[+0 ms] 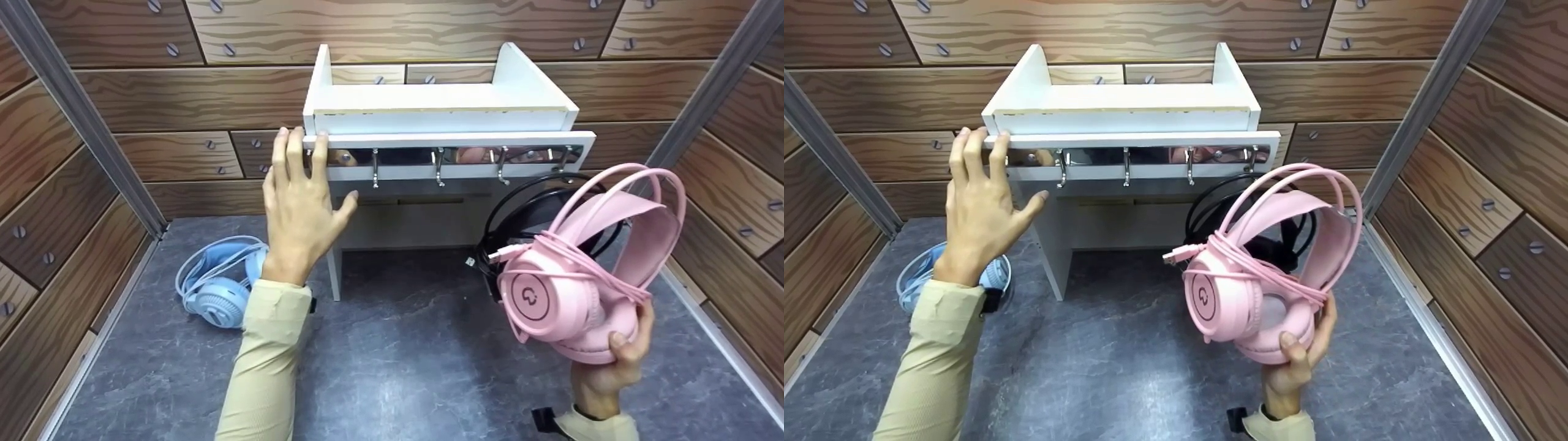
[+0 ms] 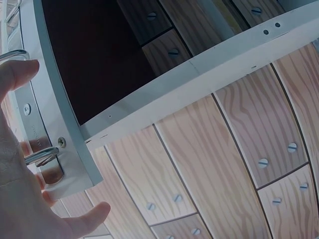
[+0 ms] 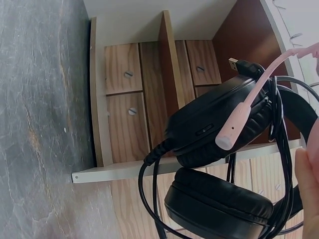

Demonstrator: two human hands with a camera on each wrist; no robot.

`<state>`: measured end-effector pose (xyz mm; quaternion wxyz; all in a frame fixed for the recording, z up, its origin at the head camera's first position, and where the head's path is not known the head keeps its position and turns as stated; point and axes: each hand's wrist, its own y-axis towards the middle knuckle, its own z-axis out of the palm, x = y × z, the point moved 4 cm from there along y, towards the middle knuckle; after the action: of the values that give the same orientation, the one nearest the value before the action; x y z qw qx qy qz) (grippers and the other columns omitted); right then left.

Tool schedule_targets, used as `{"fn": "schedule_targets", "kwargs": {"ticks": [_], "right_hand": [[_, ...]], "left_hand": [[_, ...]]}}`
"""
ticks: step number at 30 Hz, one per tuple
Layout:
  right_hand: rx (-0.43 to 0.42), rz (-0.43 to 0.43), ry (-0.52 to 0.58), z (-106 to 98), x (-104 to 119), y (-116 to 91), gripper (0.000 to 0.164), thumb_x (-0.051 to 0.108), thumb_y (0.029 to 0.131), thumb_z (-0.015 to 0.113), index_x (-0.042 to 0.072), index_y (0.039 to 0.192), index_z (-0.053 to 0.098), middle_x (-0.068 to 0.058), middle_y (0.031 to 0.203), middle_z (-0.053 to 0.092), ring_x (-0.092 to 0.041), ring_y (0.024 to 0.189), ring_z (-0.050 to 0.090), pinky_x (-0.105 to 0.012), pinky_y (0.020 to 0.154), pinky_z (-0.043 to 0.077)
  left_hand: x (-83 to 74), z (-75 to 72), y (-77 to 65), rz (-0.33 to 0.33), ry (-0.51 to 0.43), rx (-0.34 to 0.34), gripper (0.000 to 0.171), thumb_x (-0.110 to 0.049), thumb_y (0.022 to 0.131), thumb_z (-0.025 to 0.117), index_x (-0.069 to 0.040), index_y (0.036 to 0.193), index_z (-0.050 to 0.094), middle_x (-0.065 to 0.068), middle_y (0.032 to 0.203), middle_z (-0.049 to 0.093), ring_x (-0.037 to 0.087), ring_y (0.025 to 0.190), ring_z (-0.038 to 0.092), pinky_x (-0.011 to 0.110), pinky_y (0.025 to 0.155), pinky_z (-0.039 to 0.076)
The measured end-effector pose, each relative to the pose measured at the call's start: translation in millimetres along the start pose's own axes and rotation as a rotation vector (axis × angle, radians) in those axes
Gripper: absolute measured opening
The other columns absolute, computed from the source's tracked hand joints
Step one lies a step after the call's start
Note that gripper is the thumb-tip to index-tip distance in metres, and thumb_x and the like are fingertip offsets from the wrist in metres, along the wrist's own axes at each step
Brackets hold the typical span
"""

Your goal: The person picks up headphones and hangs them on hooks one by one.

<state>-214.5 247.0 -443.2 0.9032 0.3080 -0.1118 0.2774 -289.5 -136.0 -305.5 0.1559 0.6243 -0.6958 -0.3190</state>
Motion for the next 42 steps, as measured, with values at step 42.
{"fn": "schedule_targets", "kwargs": {"ticks": [42], "right_hand": [[0.028,0.015,-0.008,7.1,-2.8,-7.9,0.066,0.001,0.066,0.039,-0.007,0.130,0.053,-0.027,0.117,0.052,-0.031,0.100,0.055,-0.037,0.085,0.051]], "left_hand": [[0.2,0.1,-0.1,-0.002,0.000,-0.010,0.089,-0.049,0.088,0.069,-0.011,0.158,0.029,0.021,0.161,0.020,0.036,0.152,0.010,0.056,0.114,0.030]]}}
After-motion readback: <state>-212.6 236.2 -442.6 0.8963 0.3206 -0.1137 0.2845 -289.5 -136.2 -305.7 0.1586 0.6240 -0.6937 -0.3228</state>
